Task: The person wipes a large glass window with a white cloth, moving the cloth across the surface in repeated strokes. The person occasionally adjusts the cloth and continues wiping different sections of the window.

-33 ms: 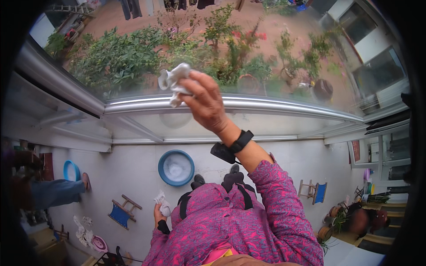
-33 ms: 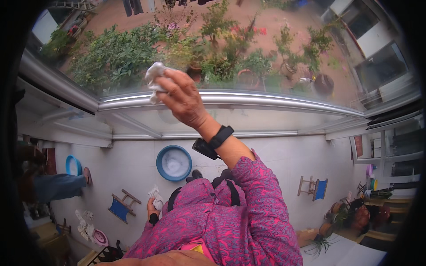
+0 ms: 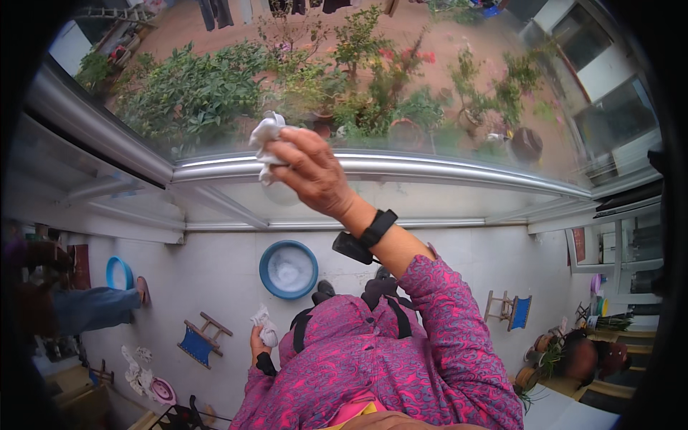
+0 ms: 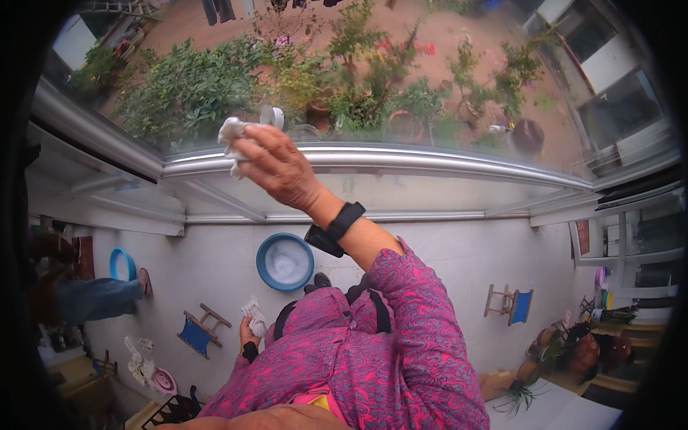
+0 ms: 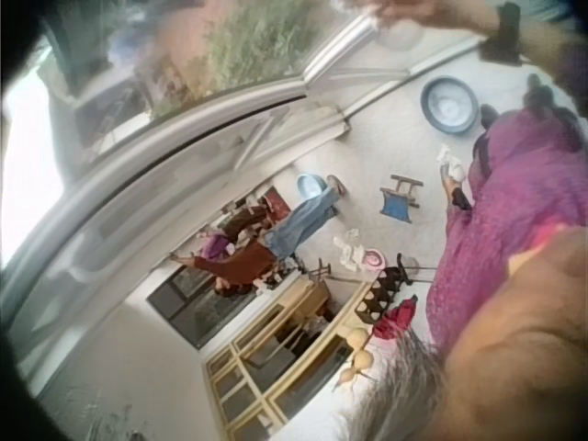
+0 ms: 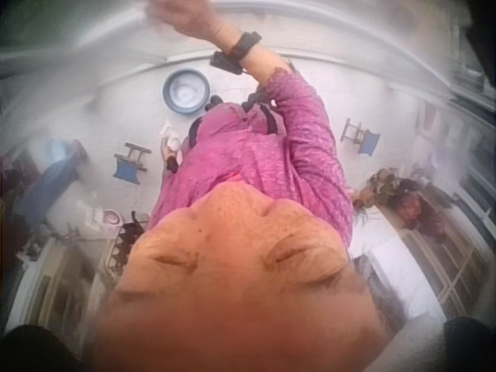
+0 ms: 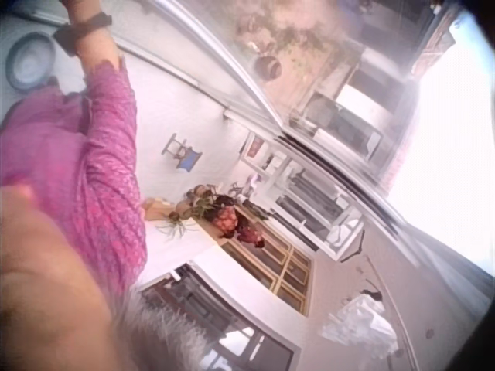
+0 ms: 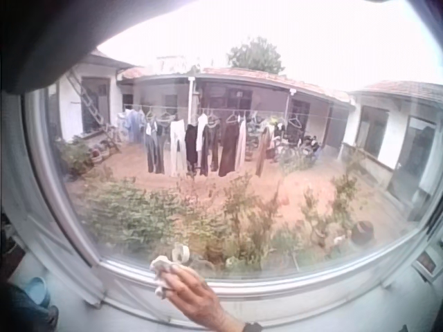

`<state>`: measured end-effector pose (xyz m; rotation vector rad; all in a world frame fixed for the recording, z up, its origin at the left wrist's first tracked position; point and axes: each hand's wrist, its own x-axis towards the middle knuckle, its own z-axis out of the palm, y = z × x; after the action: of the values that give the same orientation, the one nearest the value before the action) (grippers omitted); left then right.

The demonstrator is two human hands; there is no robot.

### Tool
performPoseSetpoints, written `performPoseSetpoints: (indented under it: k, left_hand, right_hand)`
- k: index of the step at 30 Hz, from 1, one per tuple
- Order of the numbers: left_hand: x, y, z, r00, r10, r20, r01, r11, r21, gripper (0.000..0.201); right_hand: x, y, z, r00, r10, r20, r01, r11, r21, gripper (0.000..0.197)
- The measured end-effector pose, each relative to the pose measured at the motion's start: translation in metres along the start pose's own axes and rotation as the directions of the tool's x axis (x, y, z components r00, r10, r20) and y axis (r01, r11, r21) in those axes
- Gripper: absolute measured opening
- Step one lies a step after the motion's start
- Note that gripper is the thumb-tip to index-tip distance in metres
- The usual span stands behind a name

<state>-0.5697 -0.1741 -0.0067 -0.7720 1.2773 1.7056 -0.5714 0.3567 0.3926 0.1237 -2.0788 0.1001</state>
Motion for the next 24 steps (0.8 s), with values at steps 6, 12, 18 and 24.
performPoseSetpoints:
  k: [6,12,18,24]
  left_hand:
    - [-0.006,0.018,0.016,0.999,0.042,0.008,-0.041,0.997,-0.063,0.030]
    - [-0.017,0.001,0.002,0.997,-0.081,0.014,0.082,0.993,-0.085,0.034]
    - [-0.020,-0.009,-0.003,0.997,-0.075,0.024,0.076,0.996,-0.044,0.034]
    - [-0.018,0.000,0.015,0.998,-0.066,0.018,0.066,0.998,-0.013,0.029]
  right_hand:
    - [0.019,-0.033,0.111,0.986,-0.163,0.044,0.163,0.987,0.006,0.020]
    - [-0.004,-0.008,0.116,0.961,-0.217,0.173,0.252,0.943,-0.217,0.031]
    - [-0.041,0.030,0.042,0.939,-0.220,0.265,0.290,0.919,-0.266,0.032]
    - [-0.107,0.074,-0.075,0.943,-0.072,0.326,0.189,0.920,-0.344,0.027]
